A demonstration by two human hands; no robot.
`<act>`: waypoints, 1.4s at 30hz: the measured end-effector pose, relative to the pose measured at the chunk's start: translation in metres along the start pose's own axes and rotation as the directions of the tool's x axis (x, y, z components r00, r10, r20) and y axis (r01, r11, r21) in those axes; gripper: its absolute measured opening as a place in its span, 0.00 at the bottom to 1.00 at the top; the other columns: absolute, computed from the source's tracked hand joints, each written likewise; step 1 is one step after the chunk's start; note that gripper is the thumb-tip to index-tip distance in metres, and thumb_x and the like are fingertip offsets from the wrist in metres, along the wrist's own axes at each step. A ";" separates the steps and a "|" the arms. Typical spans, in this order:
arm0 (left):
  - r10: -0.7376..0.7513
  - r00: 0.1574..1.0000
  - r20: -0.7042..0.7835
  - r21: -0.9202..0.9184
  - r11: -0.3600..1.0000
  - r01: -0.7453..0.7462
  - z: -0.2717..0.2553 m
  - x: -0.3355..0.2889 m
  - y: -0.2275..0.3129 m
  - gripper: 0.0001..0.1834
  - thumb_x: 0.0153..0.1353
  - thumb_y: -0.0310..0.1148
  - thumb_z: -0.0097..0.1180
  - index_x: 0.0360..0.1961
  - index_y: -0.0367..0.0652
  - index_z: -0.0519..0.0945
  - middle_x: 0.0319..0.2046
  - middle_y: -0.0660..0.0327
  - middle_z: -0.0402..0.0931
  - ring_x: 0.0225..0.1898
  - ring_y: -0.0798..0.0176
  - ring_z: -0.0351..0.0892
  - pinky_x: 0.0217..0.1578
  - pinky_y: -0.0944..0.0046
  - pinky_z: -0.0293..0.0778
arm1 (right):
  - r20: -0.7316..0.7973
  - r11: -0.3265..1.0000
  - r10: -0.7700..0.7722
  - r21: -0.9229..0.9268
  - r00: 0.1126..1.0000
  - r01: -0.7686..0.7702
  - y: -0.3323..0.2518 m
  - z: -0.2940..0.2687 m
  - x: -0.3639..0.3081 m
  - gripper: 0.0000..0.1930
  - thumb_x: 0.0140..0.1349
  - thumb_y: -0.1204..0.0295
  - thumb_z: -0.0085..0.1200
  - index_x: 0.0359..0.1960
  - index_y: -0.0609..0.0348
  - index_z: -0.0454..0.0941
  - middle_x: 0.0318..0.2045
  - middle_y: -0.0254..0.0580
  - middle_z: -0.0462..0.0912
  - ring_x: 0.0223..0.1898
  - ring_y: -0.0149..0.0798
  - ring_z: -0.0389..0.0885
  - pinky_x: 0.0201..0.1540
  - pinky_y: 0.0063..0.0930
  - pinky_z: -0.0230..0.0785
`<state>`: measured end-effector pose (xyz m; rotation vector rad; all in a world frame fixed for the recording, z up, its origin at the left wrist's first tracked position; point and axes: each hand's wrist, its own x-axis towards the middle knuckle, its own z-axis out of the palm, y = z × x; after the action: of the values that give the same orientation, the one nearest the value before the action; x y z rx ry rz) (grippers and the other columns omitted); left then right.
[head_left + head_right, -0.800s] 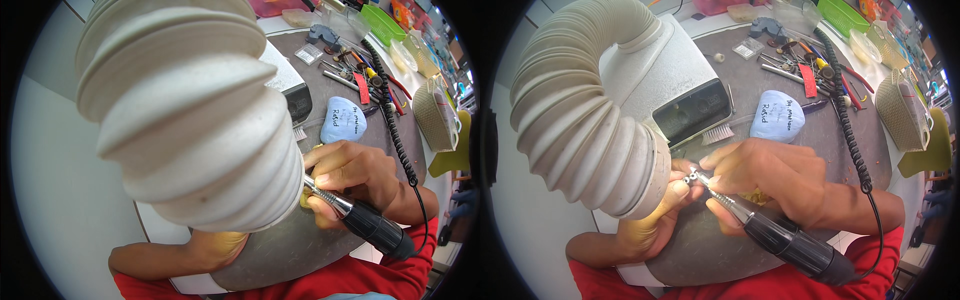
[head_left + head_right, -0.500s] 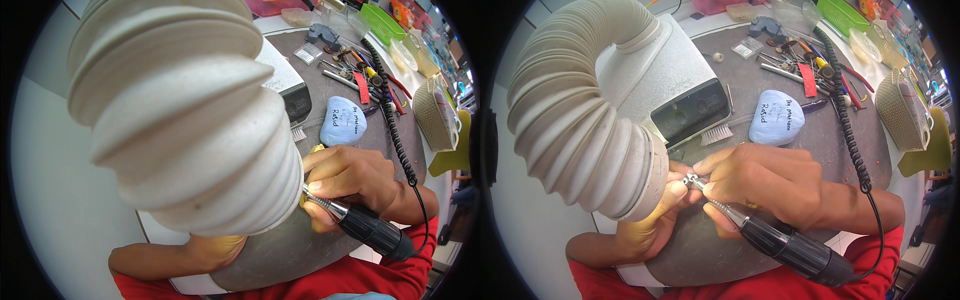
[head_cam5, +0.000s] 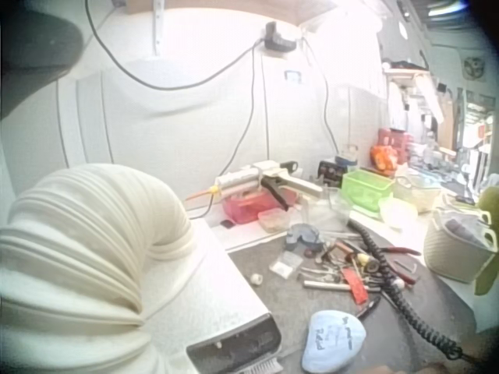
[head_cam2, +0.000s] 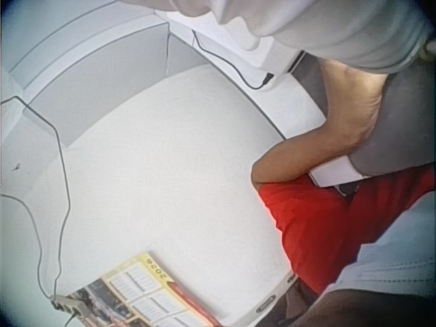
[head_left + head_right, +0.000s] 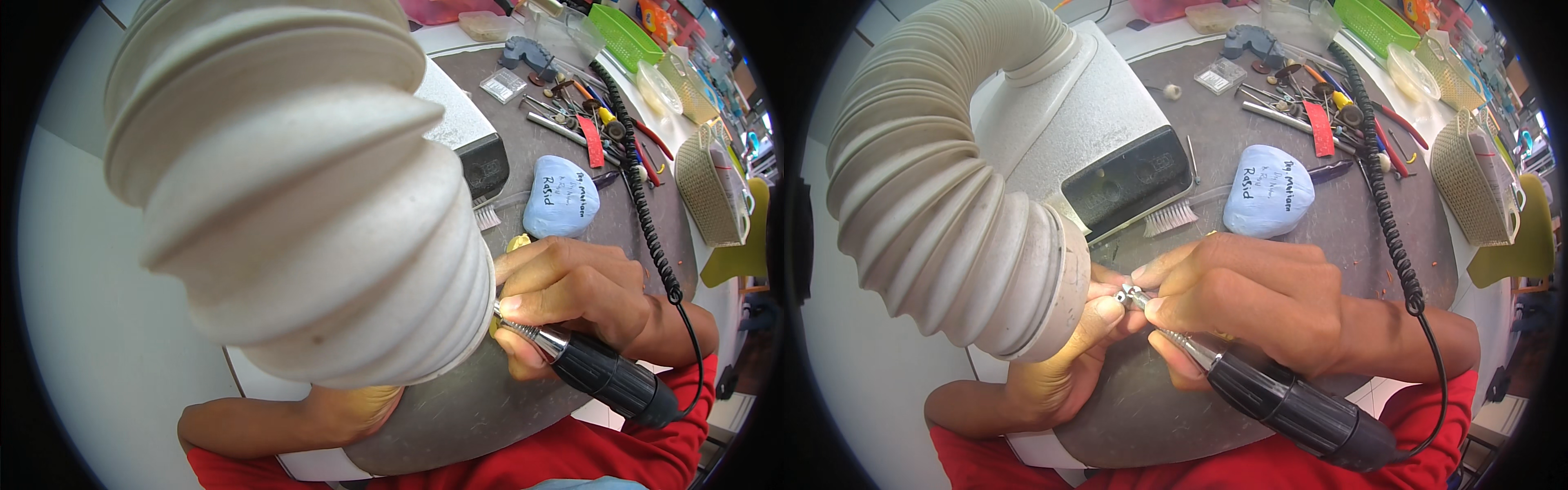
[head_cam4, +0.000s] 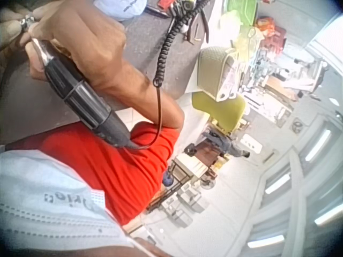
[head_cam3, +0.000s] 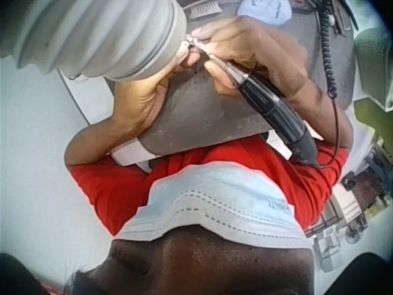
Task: The person uses a rotary tool to grind and smooth a small metal component attached to a yellow denture base. They repeatedly switch between grinding and fitting the denture against a blue opposing mold to check alignment.
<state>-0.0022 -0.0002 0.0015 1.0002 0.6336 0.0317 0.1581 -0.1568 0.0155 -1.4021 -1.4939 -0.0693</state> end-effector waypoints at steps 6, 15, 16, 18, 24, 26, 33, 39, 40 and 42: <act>-0.005 1.000 -0.014 0.030 1.000 0.005 0.002 -0.001 0.000 0.08 0.66 0.22 0.53 0.45 0.33 0.79 0.46 0.55 0.75 0.48 0.61 0.77 0.54 0.60 0.74 | 0.004 1.000 0.006 0.019 1.000 -0.006 -0.001 -0.001 0.000 0.10 0.49 0.81 0.66 0.32 0.71 0.78 0.27 0.48 0.81 0.31 0.43 0.86 0.38 0.34 0.83; 0.037 0.999 0.008 0.132 0.991 -0.038 0.005 0.002 0.003 0.08 0.66 0.22 0.53 0.44 0.33 0.79 0.46 0.56 0.74 0.48 0.61 0.77 0.54 0.60 0.73 | 0.008 1.000 0.031 -0.003 0.999 -0.031 -0.002 -0.002 -0.001 0.11 0.48 0.81 0.66 0.33 0.70 0.78 0.27 0.48 0.81 0.32 0.45 0.87 0.36 0.33 0.83; 0.048 0.999 0.014 0.135 0.990 -0.049 0.006 0.002 0.003 0.08 0.66 0.22 0.53 0.44 0.33 0.79 0.46 0.56 0.74 0.48 0.61 0.77 0.54 0.60 0.73 | 0.005 0.999 0.036 0.004 0.999 -0.036 -0.002 -0.002 -0.002 0.11 0.48 0.81 0.66 0.33 0.70 0.78 0.27 0.48 0.81 0.32 0.45 0.87 0.36 0.33 0.83; 0.053 0.998 0.025 0.114 0.992 -0.055 0.004 0.002 0.001 0.08 0.66 0.22 0.53 0.44 0.33 0.79 0.46 0.56 0.75 0.48 0.61 0.77 0.54 0.60 0.73 | -0.001 0.999 0.045 0.018 0.999 -0.045 -0.002 -0.002 -0.003 0.11 0.48 0.81 0.66 0.32 0.70 0.78 0.27 0.48 0.81 0.33 0.46 0.87 0.36 0.32 0.82; 0.076 0.995 0.066 -0.005 0.997 -0.076 0.005 0.002 0.001 0.08 0.66 0.22 0.53 0.44 0.34 0.79 0.46 0.55 0.75 0.48 0.61 0.77 0.54 0.60 0.73 | -0.002 1.000 -0.002 -0.012 1.000 0.002 -0.001 -0.001 -0.002 0.11 0.48 0.81 0.66 0.33 0.70 0.78 0.27 0.48 0.81 0.33 0.46 0.87 0.36 0.32 0.83; 0.091 0.992 0.082 -0.032 0.996 -0.088 0.005 0.003 0.002 0.08 0.66 0.22 0.53 0.44 0.34 0.79 0.46 0.55 0.75 0.48 0.61 0.77 0.54 0.60 0.73 | -0.009 1.000 0.003 -0.002 1.000 -0.003 -0.001 0.000 -0.001 0.11 0.49 0.81 0.66 0.33 0.70 0.78 0.27 0.48 0.81 0.33 0.46 0.87 0.36 0.32 0.83; 0.140 0.983 0.117 -0.087 0.988 -0.130 0.008 0.006 0.001 0.08 0.66 0.22 0.53 0.44 0.34 0.79 0.45 0.55 0.75 0.48 0.60 0.78 0.55 0.59 0.74 | 0.001 1.000 0.014 0.013 1.000 -0.014 -0.001 0.000 -0.004 0.10 0.49 0.81 0.65 0.33 0.71 0.78 0.27 0.48 0.81 0.33 0.45 0.86 0.37 0.32 0.83; 0.011 1.000 0.011 -0.101 0.995 -0.009 -0.001 0.003 -0.007 0.08 0.66 0.23 0.54 0.44 0.34 0.79 0.46 0.55 0.76 0.48 0.61 0.78 0.54 0.60 0.74 | -0.004 1.000 0.011 -0.006 1.000 -0.011 -0.001 -0.001 -0.003 0.11 0.48 0.81 0.65 0.33 0.70 0.78 0.27 0.48 0.81 0.32 0.45 0.86 0.36 0.32 0.82; -0.011 1.000 -0.011 -0.090 0.996 0.010 -0.002 0.002 -0.007 0.08 0.66 0.23 0.54 0.44 0.34 0.79 0.46 0.55 0.76 0.48 0.61 0.78 0.54 0.60 0.74 | -0.014 0.999 0.032 0.005 0.999 -0.031 -0.001 -0.001 -0.004 0.11 0.48 0.81 0.65 0.33 0.70 0.78 0.27 0.48 0.81 0.32 0.45 0.86 0.35 0.31 0.82; -0.004 1.000 -0.019 0.002 1.000 0.004 -0.001 0.003 -0.004 0.08 0.66 0.23 0.54 0.44 0.33 0.79 0.46 0.55 0.76 0.47 0.62 0.78 0.54 0.60 0.74 | -0.036 0.997 0.072 0.026 0.997 -0.071 -0.002 -0.001 -0.006 0.11 0.48 0.81 0.65 0.33 0.69 0.78 0.27 0.49 0.81 0.32 0.46 0.87 0.34 0.31 0.81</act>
<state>-0.0013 -0.0012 -0.0031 1.0019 0.6531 0.0372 0.1558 -0.1620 0.0129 -1.4256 -1.4088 -0.0311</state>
